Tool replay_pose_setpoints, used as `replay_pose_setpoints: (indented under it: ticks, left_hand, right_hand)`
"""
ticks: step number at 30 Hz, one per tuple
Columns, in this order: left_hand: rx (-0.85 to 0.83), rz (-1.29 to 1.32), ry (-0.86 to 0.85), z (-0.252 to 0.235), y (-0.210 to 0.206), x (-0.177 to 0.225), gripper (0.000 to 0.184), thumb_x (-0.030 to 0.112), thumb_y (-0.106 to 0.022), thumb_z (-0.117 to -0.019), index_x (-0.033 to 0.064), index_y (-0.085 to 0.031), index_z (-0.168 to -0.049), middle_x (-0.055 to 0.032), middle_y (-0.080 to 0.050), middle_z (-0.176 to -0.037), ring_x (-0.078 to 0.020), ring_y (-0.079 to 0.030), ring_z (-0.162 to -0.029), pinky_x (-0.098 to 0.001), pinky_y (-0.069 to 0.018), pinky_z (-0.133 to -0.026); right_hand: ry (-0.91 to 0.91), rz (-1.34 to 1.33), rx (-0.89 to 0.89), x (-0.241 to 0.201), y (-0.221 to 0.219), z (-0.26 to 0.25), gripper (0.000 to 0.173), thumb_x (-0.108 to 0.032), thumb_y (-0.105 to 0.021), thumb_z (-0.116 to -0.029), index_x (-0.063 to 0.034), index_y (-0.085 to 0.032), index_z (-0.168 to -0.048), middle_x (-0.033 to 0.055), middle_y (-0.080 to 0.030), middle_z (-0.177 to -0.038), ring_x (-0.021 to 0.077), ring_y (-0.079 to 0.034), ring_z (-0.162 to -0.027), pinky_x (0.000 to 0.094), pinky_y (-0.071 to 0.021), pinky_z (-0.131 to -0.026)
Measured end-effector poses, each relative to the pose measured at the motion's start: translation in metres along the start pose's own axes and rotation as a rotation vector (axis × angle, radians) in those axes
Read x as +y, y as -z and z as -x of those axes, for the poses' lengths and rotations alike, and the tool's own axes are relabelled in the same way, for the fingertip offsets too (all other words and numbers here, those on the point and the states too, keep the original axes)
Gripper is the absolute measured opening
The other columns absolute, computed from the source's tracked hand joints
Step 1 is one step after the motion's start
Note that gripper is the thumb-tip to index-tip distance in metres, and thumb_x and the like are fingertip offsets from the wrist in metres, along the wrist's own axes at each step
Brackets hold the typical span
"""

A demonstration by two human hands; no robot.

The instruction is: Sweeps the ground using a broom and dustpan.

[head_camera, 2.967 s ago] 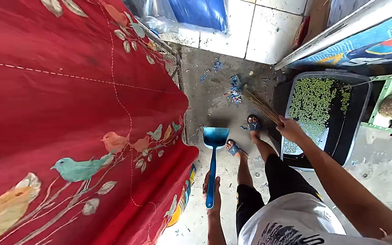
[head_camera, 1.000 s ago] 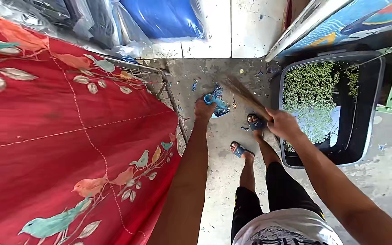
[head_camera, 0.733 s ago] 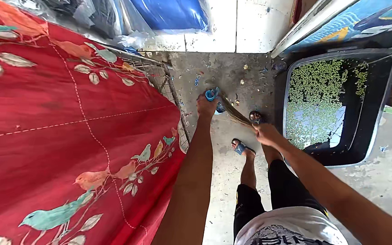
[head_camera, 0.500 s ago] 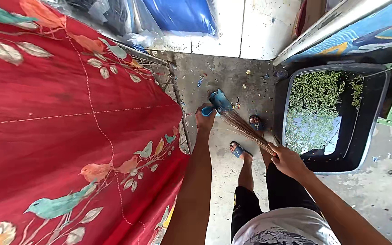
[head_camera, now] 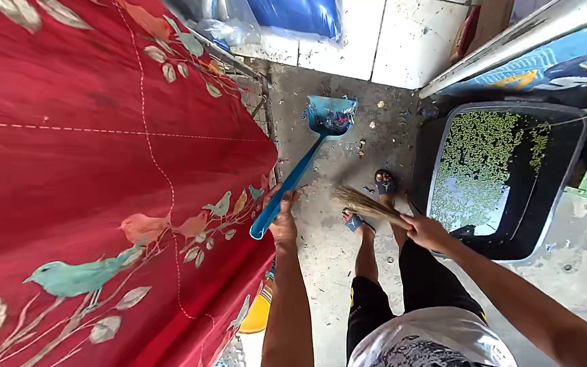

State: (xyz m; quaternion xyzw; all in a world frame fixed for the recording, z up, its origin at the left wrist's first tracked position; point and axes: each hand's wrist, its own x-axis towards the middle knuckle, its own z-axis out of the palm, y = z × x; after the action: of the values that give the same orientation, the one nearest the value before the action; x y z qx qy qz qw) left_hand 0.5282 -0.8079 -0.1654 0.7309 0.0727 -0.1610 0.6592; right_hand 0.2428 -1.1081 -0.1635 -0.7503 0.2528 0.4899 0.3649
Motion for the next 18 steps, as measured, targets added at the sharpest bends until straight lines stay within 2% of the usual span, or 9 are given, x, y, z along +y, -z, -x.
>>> replay_pose_setpoints:
  ticks: [2, 4, 6, 11, 14, 16, 18]
  left_hand:
    - [-0.001, -0.006, -0.033, 0.015, 0.012, 0.013, 0.048, 0.022, -0.076, -0.0934, 0.0016, -0.059, -0.134, -0.0187, -0.068, -0.125, -0.0354, -0.069, -0.109, -0.0553, -0.0594, -0.094]
    - [-0.011, -0.039, -0.059, 0.038, 0.03, 0.022, 0.05, 0.023, -0.075, -0.0939, 0.0001, -0.058, -0.135, -0.019, -0.068, -0.124, -0.0351, -0.069, -0.108, -0.0554, -0.059, -0.094]
    - [-0.019, -0.102, -0.087, 0.065, 0.054, 0.022, 0.049, 0.025, -0.074, -0.0946, -0.0032, -0.058, -0.132, -0.0205, -0.07, -0.117, -0.0351, -0.069, -0.104, -0.0548, -0.0599, -0.091]
    - [0.06, -0.228, -0.016, 0.154, 0.111, 0.011, 0.05, 0.027, -0.073, -0.0954, -0.0025, -0.059, -0.133, -0.0189, -0.07, -0.121, -0.0331, -0.07, -0.106, -0.0526, -0.0601, -0.093]
    - [0.124, -0.299, 0.077, 0.203, 0.136, 0.001, 0.052, 0.032, -0.072, -0.0955, 0.0001, -0.06, -0.135, -0.0162, -0.069, -0.123, -0.0294, -0.069, -0.109, -0.0486, -0.0589, -0.095]
    - [0.16, -0.345, 0.159, 0.233, 0.15, -0.009, 0.054, 0.034, -0.071, -0.0955, 0.0016, -0.06, -0.136, -0.0147, -0.069, -0.125, -0.0274, -0.069, -0.112, -0.0475, -0.0583, -0.098]
    - [0.198, -0.387, 0.21, 0.257, 0.162, -0.019, 0.05, 0.031, -0.072, -0.0945, 0.0031, -0.063, -0.134, -0.0126, -0.071, -0.124, -0.0254, -0.07, -0.111, -0.0462, -0.0587, -0.098]
  right_hand:
    - [-0.074, -0.112, 0.068, 0.008, 0.01, -0.033, 0.055, -0.024, -0.06, -0.0965, -0.0204, -0.053, -0.151, 0.0213, -0.066, -0.131, 0.044, -0.062, -0.122, 0.0704, -0.0479, -0.098]
    - [-0.175, -0.185, 0.147, 0.018, 0.023, -0.04, 0.054, -0.024, -0.059, -0.0972, -0.0182, -0.054, -0.15, 0.022, -0.067, -0.13, 0.0451, -0.063, -0.12, 0.0712, -0.0471, -0.097]
    - [-0.226, -0.197, 0.191, 0.026, 0.027, -0.024, 0.057, -0.025, -0.059, -0.097, -0.0198, -0.051, -0.153, 0.0213, -0.068, -0.128, 0.0435, -0.064, -0.118, 0.069, -0.048, -0.098]
    - [-0.141, -0.187, 0.241, 0.017, 0.015, 0.046, 0.063, -0.03, -0.06, -0.0984, -0.0183, -0.044, -0.158, 0.0199, -0.069, -0.122, 0.0389, -0.067, -0.112, 0.0633, -0.0509, -0.097]
    - [-0.066, -0.211, 0.251, -0.013, 0.017, 0.055, 0.064, -0.031, -0.062, -0.0974, -0.0203, -0.044, -0.158, 0.0177, -0.068, -0.129, 0.0364, -0.066, -0.116, 0.0609, -0.0504, -0.101]
    - [-0.002, -0.18, 0.225, -0.048, 0.015, 0.039, 0.063, -0.03, -0.061, -0.0981, -0.021, -0.044, -0.158, 0.0163, -0.064, -0.137, 0.0351, -0.062, -0.125, 0.0587, -0.0482, -0.106]
    - [0.071, -0.095, 0.17, -0.091, 0.004, 0.01, 0.06, -0.027, -0.059, -0.0983, -0.0202, -0.046, -0.157, 0.0158, -0.063, -0.14, 0.0347, -0.06, -0.127, 0.0583, -0.0481, -0.107]
